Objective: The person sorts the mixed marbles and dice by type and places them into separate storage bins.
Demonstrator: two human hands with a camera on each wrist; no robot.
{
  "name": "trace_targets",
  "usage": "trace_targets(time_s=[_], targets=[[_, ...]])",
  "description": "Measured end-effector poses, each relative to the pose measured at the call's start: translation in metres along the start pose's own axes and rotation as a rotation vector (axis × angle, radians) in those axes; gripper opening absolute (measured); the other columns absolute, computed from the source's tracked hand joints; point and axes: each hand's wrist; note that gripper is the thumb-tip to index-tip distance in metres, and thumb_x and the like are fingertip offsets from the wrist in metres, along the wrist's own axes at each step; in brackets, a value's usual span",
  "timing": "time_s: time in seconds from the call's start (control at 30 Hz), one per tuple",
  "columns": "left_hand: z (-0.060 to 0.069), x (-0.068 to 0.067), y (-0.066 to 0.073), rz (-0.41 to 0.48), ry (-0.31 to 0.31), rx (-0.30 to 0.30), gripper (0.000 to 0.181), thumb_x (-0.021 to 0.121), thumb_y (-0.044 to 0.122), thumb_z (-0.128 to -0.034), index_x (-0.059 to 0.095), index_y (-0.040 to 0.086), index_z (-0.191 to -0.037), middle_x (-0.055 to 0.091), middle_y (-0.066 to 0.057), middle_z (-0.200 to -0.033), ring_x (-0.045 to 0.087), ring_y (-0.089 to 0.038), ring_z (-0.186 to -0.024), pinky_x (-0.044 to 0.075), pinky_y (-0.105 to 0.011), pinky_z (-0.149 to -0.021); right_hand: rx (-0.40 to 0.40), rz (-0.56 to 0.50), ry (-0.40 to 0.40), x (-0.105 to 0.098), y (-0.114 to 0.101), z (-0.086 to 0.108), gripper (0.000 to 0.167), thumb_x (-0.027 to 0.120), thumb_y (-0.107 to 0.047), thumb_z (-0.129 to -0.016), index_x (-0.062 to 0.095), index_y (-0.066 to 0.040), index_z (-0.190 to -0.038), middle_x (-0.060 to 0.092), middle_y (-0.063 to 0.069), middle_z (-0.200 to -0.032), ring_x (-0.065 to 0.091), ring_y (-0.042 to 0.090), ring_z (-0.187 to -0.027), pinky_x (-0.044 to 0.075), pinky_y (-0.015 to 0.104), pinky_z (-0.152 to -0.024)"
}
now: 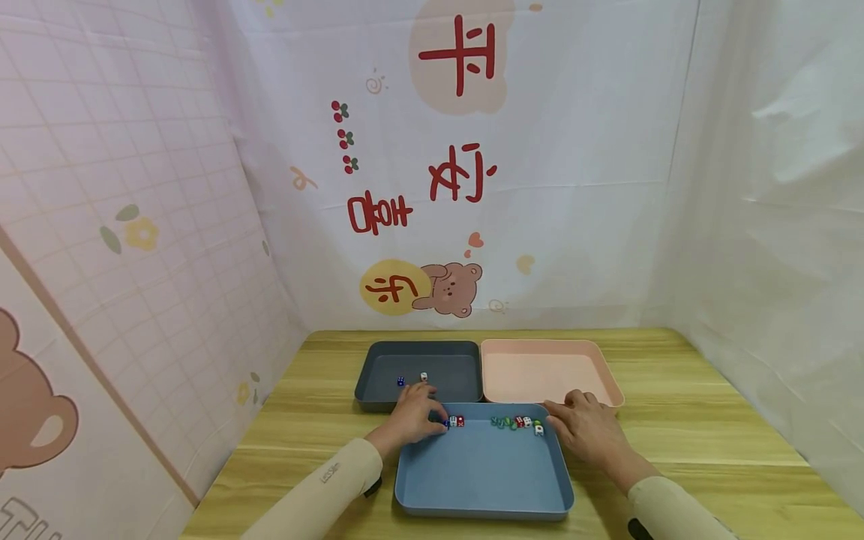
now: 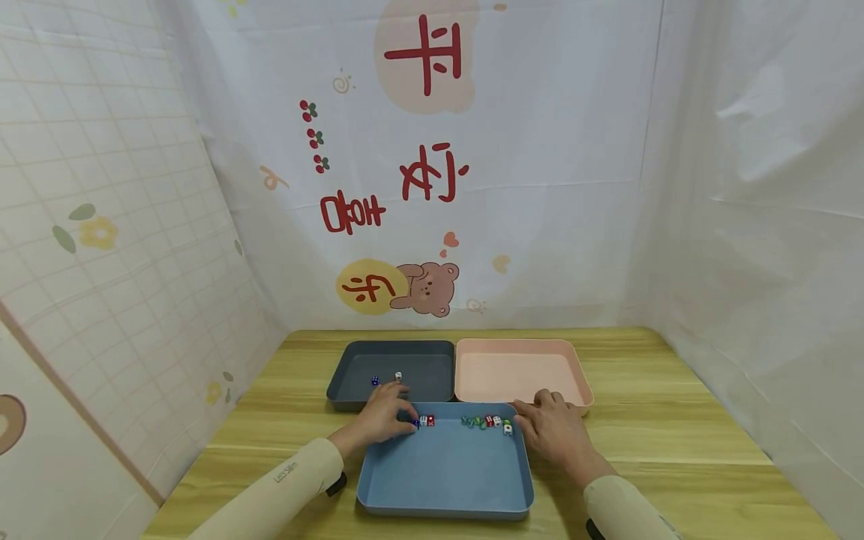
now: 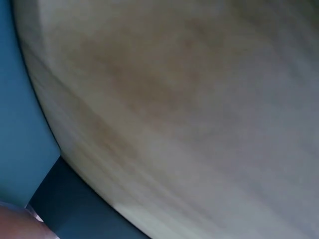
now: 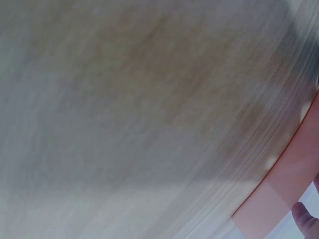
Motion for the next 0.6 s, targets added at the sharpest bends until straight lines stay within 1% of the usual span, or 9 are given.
trace_targets(time_s=[0.23,0.4,0.6], targets=[[-0.0003,0.0010,0.0008,-0.002,-0.003,-0.004,0.011,0.083,0.029,-0.0815,0.078,0.020,-0.087,0.055,-0.017,-0.135,0.038,-0.040,-0.136,0.020,-0.065,-0.112,0.002,-0.005,-0.004,0.0010,0.0006,0.0010,0.032,0.067,-0.034,-0.095,0.072,-0.022,-0.124,0.058,0.009,-0.101,0.056,0.031,-0.089,0.048,0.047,-0.065],[0.0001,-0.0004,0.0016,0.023,-0.004,-0.007,0.009,0.083,0.027,-0.0818,0.078,0.020,-0.085,0.055,-0.017,-0.134,0.040,-0.039,-0.133,0.018,-0.065,-0.112,0.007,-0.007,-0.014,0.0007,-0.0001,0.0009,0.032,0.067,-0.034,-0.095,0.072,-0.022,-0.124,0.058,0.009,-0.101,0.056,0.031,-0.090,0.048,0.048,-0.065],[0.0005,-0.0073,0.0025,0.058,0.006,0.004,0.008,0.083,0.024,-0.0809,0.078,0.019,-0.084,0.055,-0.018,-0.133,0.041,-0.041,-0.132,0.018,-0.066,-0.111,0.017,-0.008,-0.021,-0.0001,-0.0009,0.0003,0.032,0.066,-0.034,-0.095,0.072,-0.022,-0.125,0.058,0.009,-0.102,0.055,0.031,-0.090,0.049,0.048,-0.066]])
Point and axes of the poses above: each hand's wrist, its own z-axis away from the middle knuckle, its own x-axis out of the palm, y = z × x
